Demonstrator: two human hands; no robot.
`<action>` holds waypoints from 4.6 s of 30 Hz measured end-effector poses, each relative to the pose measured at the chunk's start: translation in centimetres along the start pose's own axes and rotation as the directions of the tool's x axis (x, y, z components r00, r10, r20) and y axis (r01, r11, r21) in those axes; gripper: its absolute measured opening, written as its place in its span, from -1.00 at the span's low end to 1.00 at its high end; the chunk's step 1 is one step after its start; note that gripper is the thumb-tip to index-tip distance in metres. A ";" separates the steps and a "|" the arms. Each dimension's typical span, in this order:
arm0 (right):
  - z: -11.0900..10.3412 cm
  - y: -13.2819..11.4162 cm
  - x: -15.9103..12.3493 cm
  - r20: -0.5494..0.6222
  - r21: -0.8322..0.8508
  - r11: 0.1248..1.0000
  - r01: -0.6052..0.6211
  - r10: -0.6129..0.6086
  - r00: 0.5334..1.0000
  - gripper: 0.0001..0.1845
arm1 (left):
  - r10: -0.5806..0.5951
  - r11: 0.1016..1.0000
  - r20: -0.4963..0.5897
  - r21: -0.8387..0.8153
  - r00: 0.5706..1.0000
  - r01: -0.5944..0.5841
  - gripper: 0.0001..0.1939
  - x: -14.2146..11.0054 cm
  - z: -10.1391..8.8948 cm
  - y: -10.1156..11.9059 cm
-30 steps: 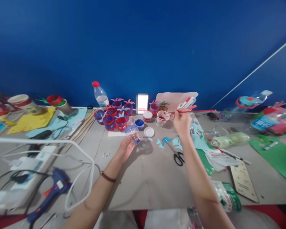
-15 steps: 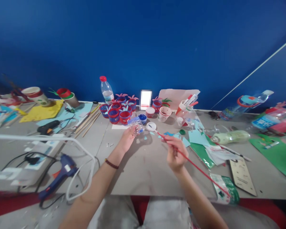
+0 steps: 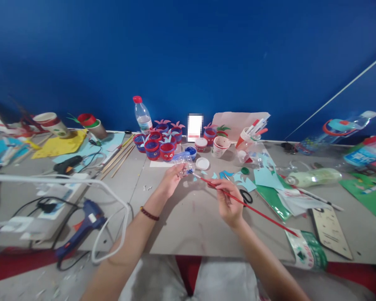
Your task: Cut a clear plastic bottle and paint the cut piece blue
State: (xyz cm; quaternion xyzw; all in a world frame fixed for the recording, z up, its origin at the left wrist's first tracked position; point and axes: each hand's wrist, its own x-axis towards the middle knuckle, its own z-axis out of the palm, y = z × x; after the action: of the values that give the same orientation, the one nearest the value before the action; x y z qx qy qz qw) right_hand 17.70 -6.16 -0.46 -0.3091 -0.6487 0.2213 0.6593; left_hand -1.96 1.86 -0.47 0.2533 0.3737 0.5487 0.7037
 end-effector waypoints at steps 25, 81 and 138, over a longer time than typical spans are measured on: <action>-0.2 -0.3 1.5 -0.131 0.264 0.900 -0.348 0.391 0.911 -0.76 | 0.033 0.998 0.026 0.047 0.999 -0.034 -0.68 0.5 -0.6 -0.5; -0.3 -0.5 1.0 -0.200 0.096 0.975 -0.202 0.217 0.955 -0.94 | 0.010 1.000 0.041 -0.019 0.999 -0.009 -0.74 0.3 -0.2 -1.0; -0.3 -0.8 0.7 -0.074 -0.285 0.937 0.202 -0.232 0.970 -0.69 | 0.029 1.000 0.027 -0.004 0.999 -0.029 -0.72 0.7 -0.5 -1.3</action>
State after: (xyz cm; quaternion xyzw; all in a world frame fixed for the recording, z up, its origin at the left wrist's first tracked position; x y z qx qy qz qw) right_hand 17.97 -6.32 0.58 -0.3358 -0.6670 0.0380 0.6640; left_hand -1.48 2.15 -1.92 0.2647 0.3594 0.5562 0.7011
